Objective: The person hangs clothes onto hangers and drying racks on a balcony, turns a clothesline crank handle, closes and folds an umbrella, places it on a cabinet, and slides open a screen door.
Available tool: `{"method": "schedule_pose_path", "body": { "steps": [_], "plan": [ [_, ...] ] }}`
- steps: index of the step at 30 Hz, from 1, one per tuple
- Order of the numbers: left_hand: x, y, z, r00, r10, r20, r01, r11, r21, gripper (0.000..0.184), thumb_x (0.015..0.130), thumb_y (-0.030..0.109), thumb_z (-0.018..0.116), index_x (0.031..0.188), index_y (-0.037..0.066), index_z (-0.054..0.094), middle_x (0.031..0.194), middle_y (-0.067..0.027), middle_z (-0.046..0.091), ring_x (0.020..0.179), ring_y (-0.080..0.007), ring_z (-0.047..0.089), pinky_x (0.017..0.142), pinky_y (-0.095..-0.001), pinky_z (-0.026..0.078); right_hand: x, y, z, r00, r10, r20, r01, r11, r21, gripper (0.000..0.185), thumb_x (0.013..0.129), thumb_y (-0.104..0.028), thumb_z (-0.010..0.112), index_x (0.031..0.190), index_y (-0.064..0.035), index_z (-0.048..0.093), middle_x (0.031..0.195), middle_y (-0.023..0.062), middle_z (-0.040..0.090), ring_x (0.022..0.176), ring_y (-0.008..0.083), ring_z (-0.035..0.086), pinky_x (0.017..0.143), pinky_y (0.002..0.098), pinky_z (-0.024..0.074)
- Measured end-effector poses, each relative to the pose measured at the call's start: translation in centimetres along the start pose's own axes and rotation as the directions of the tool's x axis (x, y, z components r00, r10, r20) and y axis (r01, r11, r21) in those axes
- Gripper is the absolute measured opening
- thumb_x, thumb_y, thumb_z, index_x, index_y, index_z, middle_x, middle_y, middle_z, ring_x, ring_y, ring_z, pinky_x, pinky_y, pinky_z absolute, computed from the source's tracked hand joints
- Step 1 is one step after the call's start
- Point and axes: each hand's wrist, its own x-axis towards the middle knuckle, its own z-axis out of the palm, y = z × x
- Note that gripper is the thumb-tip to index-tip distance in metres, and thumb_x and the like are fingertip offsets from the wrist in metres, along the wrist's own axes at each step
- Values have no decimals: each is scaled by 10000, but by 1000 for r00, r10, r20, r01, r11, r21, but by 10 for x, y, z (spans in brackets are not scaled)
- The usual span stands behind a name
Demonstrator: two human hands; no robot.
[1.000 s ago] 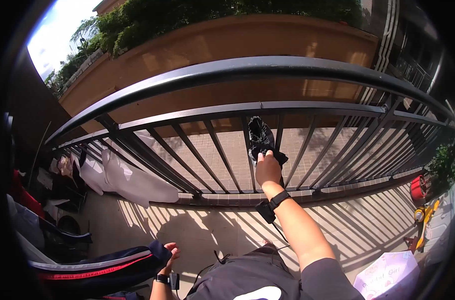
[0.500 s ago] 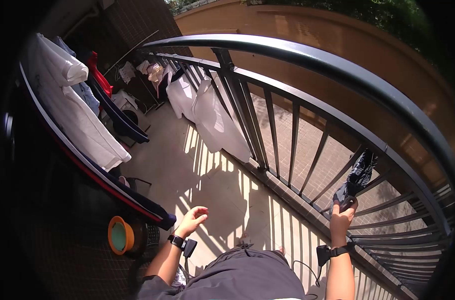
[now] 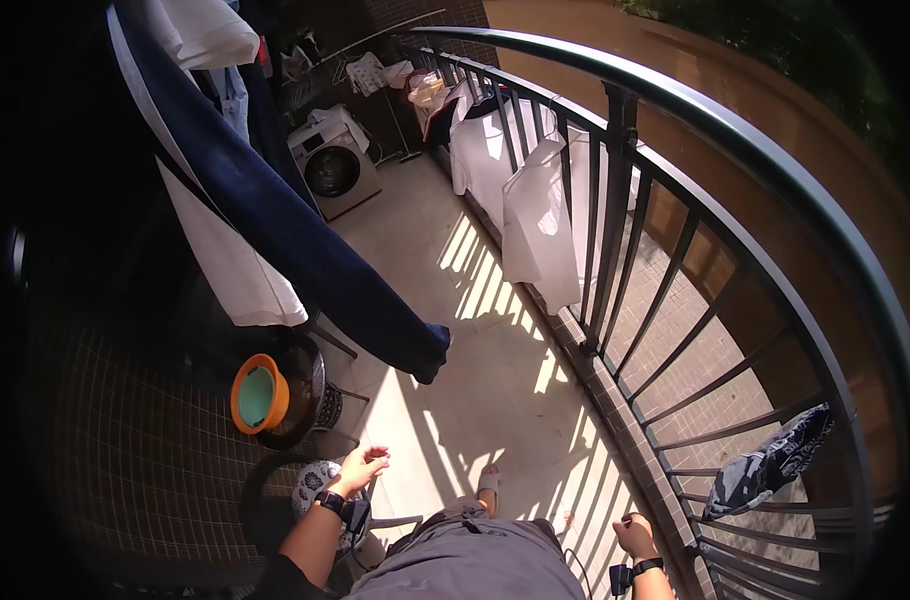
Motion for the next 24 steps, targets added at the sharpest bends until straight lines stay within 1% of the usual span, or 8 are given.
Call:
{"method": "schedule_pose_path", "body": {
  "steps": [5,6,8,10,12,17,20,24],
  "plan": [
    [11,-76,-77,997,-42,-69,24,972,-235,333,929,172,664,1216,17,593,1038,-53,663,901,-136,652,757,-290,537,14,-111,32,987,-161,7,161,983,-83,410,793,-311,722,1041,13,679,936,200,712,882,339,694,784,403,540],
    [18,-85,-91,997,-30,-76,10,967,-255,331,931,172,661,1214,15,592,1035,-54,662,904,-136,652,756,-288,536,22,-126,46,967,-255,0,253,959,-124,385,803,-301,724,1024,12,684,908,192,713,873,331,696,782,395,545],
    [30,-101,-120,996,-12,-88,-15,955,-295,327,934,171,655,1212,10,590,1029,-56,662,910,-138,651,753,-283,535,14,-195,61,964,-261,54,266,951,-158,403,816,-318,714,1054,6,678,946,200,714,916,328,696,833,395,546],
    [53,-116,-154,993,-18,-120,-5,981,-192,314,931,161,651,1201,10,598,1066,-66,650,909,-139,641,751,-273,536,19,-247,95,944,-317,88,328,925,-190,388,826,-304,735,1053,5,675,937,186,711,903,293,699,814,377,543],
    [74,-137,-196,993,14,-115,-40,972,-233,318,924,171,655,1197,18,600,1078,-62,644,906,-141,636,761,-279,536,57,-268,165,951,-295,90,300,952,-52,417,836,-311,737,1101,2,661,955,161,709,882,281,694,821,365,541],
    [99,-166,-292,943,134,-305,-217,942,-255,298,910,156,664,1162,7,613,1018,-67,662,888,-147,644,784,-281,525,55,-415,279,895,-362,262,382,924,-29,411,837,-302,735,1100,5,660,949,161,709,876,278,695,816,364,542],
    [107,-168,-339,944,160,-287,-260,898,-354,287,909,159,668,1150,12,612,1011,-70,667,901,-157,653,789,-285,522,37,-498,322,841,-412,350,450,892,-32,407,837,-296,734,1099,7,659,945,160,709,873,276,695,813,363,543],
    [116,-158,-393,900,195,-389,-314,910,-270,282,916,151,661,1154,10,605,1031,-82,671,921,-163,647,813,-283,515,38,-572,348,809,-431,400,498,864,-75,402,837,-289,732,1097,9,659,940,160,709,868,274,696,808,362,544]
  ]
}}
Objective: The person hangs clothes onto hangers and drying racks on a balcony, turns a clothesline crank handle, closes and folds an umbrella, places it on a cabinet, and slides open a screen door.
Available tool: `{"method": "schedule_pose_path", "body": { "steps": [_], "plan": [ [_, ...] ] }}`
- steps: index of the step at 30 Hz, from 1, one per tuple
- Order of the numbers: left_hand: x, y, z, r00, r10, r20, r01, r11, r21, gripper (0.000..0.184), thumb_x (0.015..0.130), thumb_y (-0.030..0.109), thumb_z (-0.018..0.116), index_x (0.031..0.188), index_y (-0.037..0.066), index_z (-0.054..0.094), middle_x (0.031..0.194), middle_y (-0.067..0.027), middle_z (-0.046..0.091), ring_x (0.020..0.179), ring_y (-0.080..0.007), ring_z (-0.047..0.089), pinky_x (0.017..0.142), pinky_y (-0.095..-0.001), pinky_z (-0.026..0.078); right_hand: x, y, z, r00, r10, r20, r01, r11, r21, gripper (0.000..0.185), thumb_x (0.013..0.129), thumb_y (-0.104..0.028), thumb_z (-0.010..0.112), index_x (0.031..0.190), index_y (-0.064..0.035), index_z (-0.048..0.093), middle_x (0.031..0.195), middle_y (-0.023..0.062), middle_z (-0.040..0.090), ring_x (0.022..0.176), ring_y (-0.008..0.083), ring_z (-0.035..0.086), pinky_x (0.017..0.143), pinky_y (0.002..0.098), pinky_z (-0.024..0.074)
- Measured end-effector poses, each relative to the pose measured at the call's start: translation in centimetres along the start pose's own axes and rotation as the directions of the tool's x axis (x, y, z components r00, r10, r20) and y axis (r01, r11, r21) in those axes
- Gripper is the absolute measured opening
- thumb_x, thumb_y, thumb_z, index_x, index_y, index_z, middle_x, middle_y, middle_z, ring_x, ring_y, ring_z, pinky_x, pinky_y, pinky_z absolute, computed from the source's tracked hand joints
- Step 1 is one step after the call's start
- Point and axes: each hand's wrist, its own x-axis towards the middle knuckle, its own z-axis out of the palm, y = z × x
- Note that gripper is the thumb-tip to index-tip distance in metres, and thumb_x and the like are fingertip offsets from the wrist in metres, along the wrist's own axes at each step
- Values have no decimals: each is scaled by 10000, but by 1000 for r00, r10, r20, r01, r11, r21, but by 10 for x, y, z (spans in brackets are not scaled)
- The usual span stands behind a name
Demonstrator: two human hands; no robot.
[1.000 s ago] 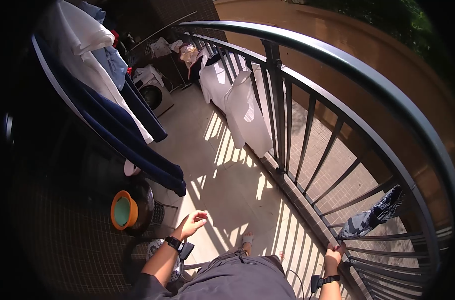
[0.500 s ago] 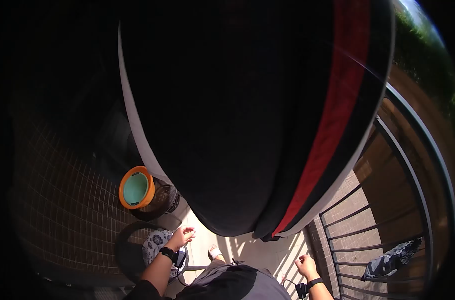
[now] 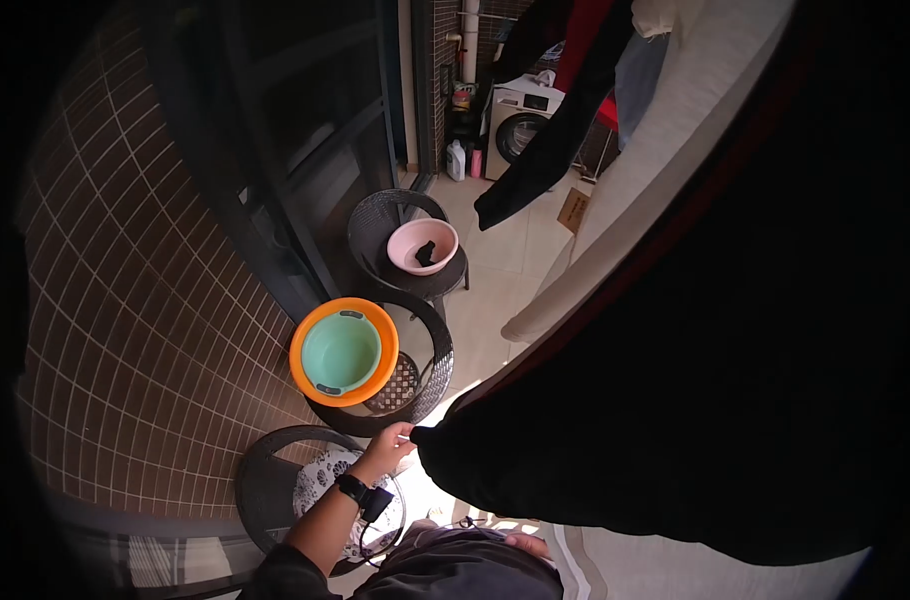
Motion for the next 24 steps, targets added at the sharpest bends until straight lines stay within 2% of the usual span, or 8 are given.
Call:
{"method": "schedule_pose_path", "body": {
  "steps": [10,14,18,19,20,21,23,24],
  "plan": [
    [156,23,-35,999,-45,-14,43,990,-132,298,922,106,643,1190,-4,575,1060,-67,656,914,-117,623,842,-267,509,172,-75,-68,997,36,-67,-41,997,-72,390,839,-270,728,1094,16,657,928,159,709,855,269,697,798,360,546],
    [252,51,-37,994,60,-96,-74,986,-150,300,921,103,640,1191,-8,572,1082,-84,656,927,-139,635,852,-276,517,250,-118,-125,990,37,-135,-48,996,-77,385,839,-263,726,1093,18,656,923,158,709,850,266,697,794,359,547],
    [351,110,-37,996,26,-81,-35,993,-115,370,913,90,647,1247,9,511,1108,-119,652,968,-190,655,843,-291,526,315,-173,-193,976,14,-219,-31,996,-78,380,840,-255,725,1091,21,656,918,158,709,845,264,698,790,358,548],
    [380,129,-34,973,201,-116,-216,966,-141,410,912,113,661,1266,16,479,1153,-130,636,1030,-187,651,836,-284,528,329,-185,-207,970,13,-242,-32,997,-75,378,840,-254,724,1091,21,655,917,158,709,844,264,698,789,358,548],
    [399,147,-32,979,195,-68,-206,943,-262,459,909,146,675,1302,17,477,1256,-136,603,1111,-220,624,897,-328,514,343,-197,-220,964,14,-265,-33,997,-69,377,840,-252,724,1090,22,655,915,158,709,843,263,698,787,358,549],
    [425,151,-35,948,315,-35,-314,949,40,491,915,123,671,1347,32,455,1299,-136,578,1168,-227,589,954,-341,483,357,-208,-230,958,20,-285,-39,997,-61,376,840,-250,723,1090,22,655,914,158,709,841,263,698,786,357,549],
    [488,152,-38,800,588,118,-571,687,449,562,947,178,647,1441,56,409,1450,-147,469,1319,-239,478,1070,-370,412,388,-226,-247,944,31,-328,-50,997,-51,373,841,-246,723,1089,24,655,912,157,709,839,261,699,784,357,549],
    [529,122,-28,876,454,162,-470,880,71,576,954,213,643,1450,50,401,1481,-145,434,1331,-235,463,1075,-370,415,404,-235,-252,940,42,-340,-61,997,-46,372,841,-244,722,1089,24,655,910,157,709,838,261,699,783,357,549]
  ]
}}
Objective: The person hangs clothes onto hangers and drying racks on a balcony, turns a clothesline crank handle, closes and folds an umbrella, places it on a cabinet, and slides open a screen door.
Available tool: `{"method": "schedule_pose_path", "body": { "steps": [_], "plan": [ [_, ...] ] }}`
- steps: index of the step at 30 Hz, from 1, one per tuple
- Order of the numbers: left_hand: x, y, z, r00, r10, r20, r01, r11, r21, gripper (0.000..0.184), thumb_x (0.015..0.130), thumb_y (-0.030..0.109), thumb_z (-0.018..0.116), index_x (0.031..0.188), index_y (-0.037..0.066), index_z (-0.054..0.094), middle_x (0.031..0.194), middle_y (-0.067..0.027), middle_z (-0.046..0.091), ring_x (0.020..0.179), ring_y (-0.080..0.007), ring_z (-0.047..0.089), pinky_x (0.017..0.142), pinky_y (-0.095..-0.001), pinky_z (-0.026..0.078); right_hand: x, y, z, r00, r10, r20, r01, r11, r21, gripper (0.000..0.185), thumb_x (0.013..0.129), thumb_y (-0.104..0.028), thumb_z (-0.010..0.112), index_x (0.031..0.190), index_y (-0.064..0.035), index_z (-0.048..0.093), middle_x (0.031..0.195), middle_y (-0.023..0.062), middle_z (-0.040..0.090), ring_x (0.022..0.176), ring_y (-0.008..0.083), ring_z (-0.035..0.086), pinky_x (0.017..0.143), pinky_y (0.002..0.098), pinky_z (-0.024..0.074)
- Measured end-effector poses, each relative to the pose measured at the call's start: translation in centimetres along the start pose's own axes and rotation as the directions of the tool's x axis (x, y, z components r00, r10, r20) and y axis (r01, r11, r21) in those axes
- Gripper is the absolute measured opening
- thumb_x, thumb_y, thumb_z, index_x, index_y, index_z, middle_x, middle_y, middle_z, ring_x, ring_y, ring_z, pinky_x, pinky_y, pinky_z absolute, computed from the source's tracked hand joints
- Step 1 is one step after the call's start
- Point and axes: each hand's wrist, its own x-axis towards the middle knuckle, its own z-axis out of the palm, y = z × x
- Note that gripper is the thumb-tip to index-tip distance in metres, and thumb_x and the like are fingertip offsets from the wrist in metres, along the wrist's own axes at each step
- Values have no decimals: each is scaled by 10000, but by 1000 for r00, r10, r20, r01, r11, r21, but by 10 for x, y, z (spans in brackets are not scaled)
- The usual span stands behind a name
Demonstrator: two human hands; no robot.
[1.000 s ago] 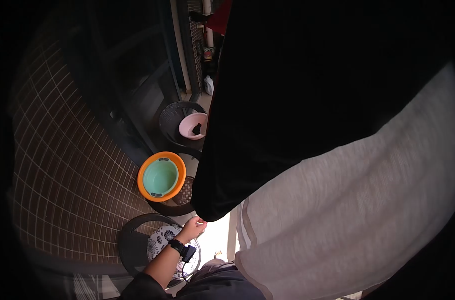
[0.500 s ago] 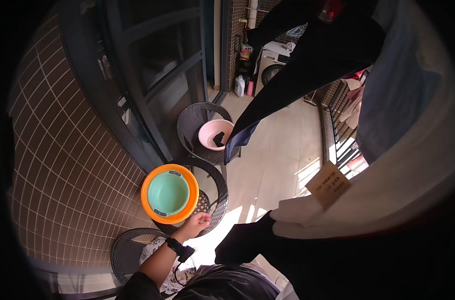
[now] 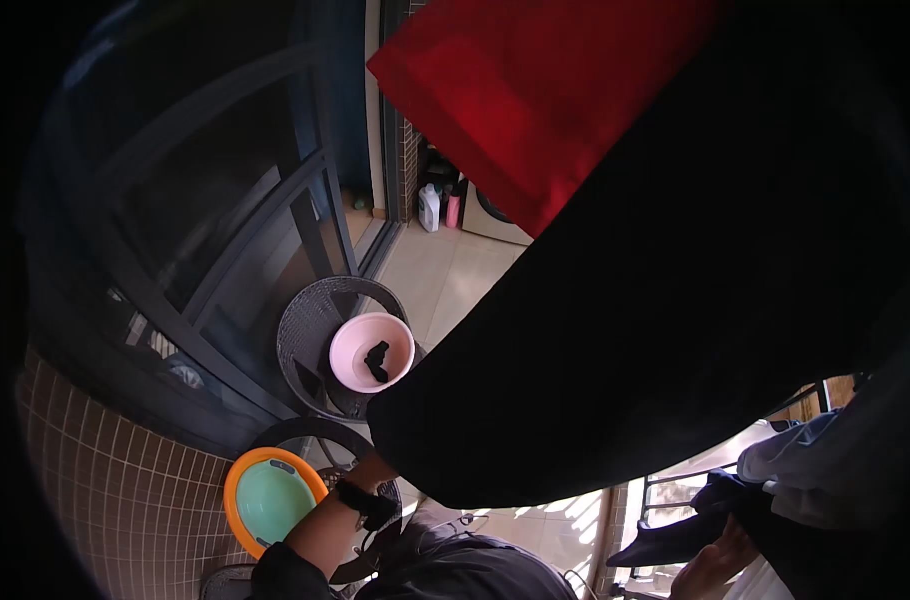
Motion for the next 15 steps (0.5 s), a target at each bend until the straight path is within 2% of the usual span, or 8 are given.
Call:
{"method": "schedule_pose_path", "body": {
  "steps": [4,5,8,11,15],
  "plan": [
    [159,19,-13,934,-198,298,280,924,-261,416,934,153,663,1306,36,518,1283,-89,567,1132,-171,569,947,-335,492,58,-29,16,993,82,-80,-83,997,-2,367,841,-237,721,1088,27,654,906,157,709,833,259,699,779,356,550],
    [191,11,-13,952,-99,288,187,936,-297,338,929,152,660,1228,36,553,1180,-61,593,1042,-140,587,891,-320,510,72,-40,21,989,108,-97,-109,994,-3,366,841,-235,720,1087,27,654,904,157,709,832,258,699,778,356,551],
    [285,-4,-27,927,-30,375,108,976,-189,346,914,144,663,1228,40,561,1164,-98,595,1018,-169,602,868,-307,524,115,-85,25,978,171,-116,-174,985,-13,362,842,-230,719,1086,29,653,901,157,709,828,256,700,775,355,551],
    [360,-21,-49,864,-42,502,156,970,-186,344,912,139,659,1227,39,561,1158,-104,595,1017,-178,603,866,-312,530,157,-136,23,963,232,-139,-235,972,-5,358,842,-224,718,1085,31,653,897,156,709,824,255,700,772,354,552],
    [440,-57,-78,867,-21,497,138,970,-201,342,908,158,661,1209,31,563,1149,-111,602,1010,-187,614,859,-321,534,212,-193,22,945,285,-161,-288,958,7,353,843,-217,716,1084,34,652,892,156,709,819,253,701,768,353,553]
  ]
}}
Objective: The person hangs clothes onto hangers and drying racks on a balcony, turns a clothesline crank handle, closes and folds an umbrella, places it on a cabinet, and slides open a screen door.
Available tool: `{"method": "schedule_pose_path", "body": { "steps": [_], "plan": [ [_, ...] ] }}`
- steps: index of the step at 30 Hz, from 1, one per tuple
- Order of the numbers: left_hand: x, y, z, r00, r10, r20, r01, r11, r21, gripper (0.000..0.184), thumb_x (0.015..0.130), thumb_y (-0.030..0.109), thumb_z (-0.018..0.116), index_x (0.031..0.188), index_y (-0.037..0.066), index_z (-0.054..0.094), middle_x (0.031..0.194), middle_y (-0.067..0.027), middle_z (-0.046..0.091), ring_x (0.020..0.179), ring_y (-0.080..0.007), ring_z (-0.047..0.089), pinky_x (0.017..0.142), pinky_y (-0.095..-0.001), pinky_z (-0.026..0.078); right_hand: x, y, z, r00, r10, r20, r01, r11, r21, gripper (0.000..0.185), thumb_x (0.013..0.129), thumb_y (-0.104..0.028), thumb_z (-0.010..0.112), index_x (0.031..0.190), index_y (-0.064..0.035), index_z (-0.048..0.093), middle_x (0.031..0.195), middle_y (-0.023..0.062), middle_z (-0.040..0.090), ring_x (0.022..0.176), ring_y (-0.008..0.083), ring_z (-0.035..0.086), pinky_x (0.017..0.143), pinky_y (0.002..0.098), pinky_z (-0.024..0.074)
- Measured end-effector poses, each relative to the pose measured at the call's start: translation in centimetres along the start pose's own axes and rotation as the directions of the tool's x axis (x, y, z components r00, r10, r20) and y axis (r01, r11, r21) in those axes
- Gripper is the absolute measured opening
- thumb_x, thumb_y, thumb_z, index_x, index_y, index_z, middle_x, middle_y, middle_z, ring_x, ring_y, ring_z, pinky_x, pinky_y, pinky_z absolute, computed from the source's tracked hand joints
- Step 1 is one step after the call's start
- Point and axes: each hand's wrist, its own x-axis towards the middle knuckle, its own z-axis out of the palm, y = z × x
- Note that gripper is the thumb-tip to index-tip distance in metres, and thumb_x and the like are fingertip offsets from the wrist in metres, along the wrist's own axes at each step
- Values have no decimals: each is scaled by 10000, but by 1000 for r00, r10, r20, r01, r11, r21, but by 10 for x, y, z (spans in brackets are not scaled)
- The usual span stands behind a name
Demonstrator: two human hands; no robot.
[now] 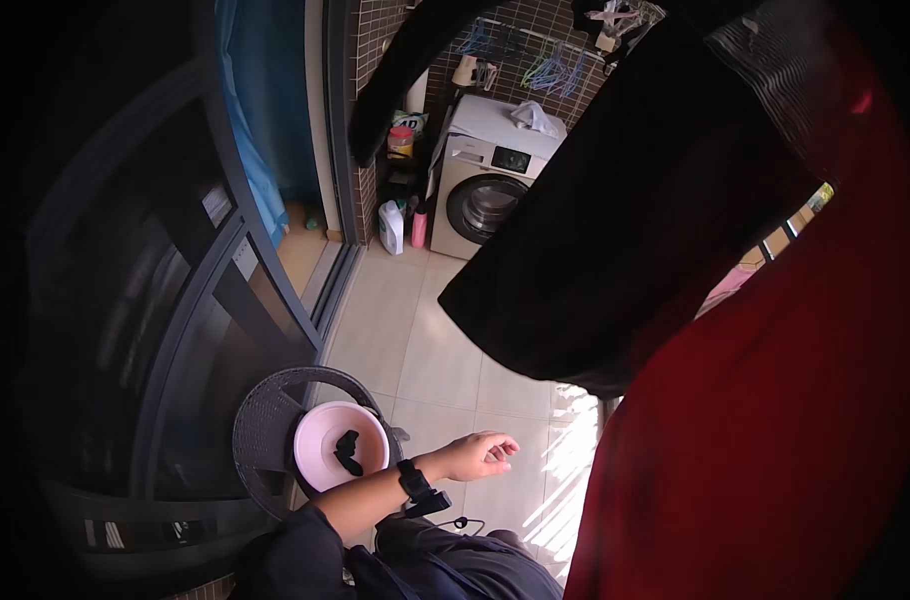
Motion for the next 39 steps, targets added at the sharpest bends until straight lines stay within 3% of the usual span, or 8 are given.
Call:
{"method": "schedule_pose_path", "body": {
  "steps": [2,5,6,9,22,31,35,39],
  "plan": [
    [23,-10,-32,998,-1,-56,-2,999,-52,353,895,185,675,1183,15,562,1126,-124,621,955,-196,643,839,-333,537,22,-31,4,1000,14,-5,-14,1000,-3,351,843,-213,715,1083,35,652,890,156,709,817,251,701,765,353,553],
    [52,35,-98,946,-324,-3,324,945,37,343,903,199,673,1172,13,569,1104,-122,630,969,-202,644,832,-336,543,61,-69,13,1000,26,-5,-26,1000,-1,347,843,-207,714,1082,37,651,886,155,709,813,250,701,762,352,554],
    [72,-7,-103,989,-125,-78,121,991,-64,332,910,210,674,1168,24,577,1083,-107,633,981,-203,642,832,-338,545,76,-78,15,1000,28,-6,-28,1000,6,346,843,-205,714,1082,37,651,885,155,709,812,249,702,761,352,554],
    [125,-25,-144,984,3,-178,-20,995,-93,300,920,188,659,1175,49,585,1077,-72,633,960,-178,622,853,-324,531,121,-105,22,999,34,-5,-34,999,21,342,844,-200,712,1081,39,651,881,155,709,808,248,702,758,351,555],
    [309,-56,-306,982,-123,-141,123,992,-6,288,927,125,639,1192,30,579,1097,-42,619,933,-127,613,856,-293,515,261,-214,34,998,59,-19,-56,986,157,326,845,-176,707,1076,47,648,865,154,709,792,240,704,745,348,558],
    [429,-111,-477,968,-213,-130,217,976,18,309,900,160,656,1173,27,598,1073,-50,646,902,-135,627,837,-294,513,356,-318,109,1000,19,8,-20,973,230,315,847,-159,703,1073,53,647,854,153,709,781,235,705,735,346,560],
    [465,-139,-588,968,-206,-142,219,972,80,308,891,161,663,1162,27,606,1065,-54,651,896,-141,628,833,-297,518,402,-462,154,998,45,47,-47,998,40,303,839,-165,708,1015,76,656,848,169,718,784,222,720,728,316,564],
    [484,-132,-696,944,-270,-189,288,955,74,302,884,157,672,1150,27,612,1062,-65,658,912,-159,632,828,-307,526,471,-607,186,982,-70,174,65,997,33,361,825,-261,692,1062,10,678,975,188,724,917,305,714,805,363,558]
  ]
}}
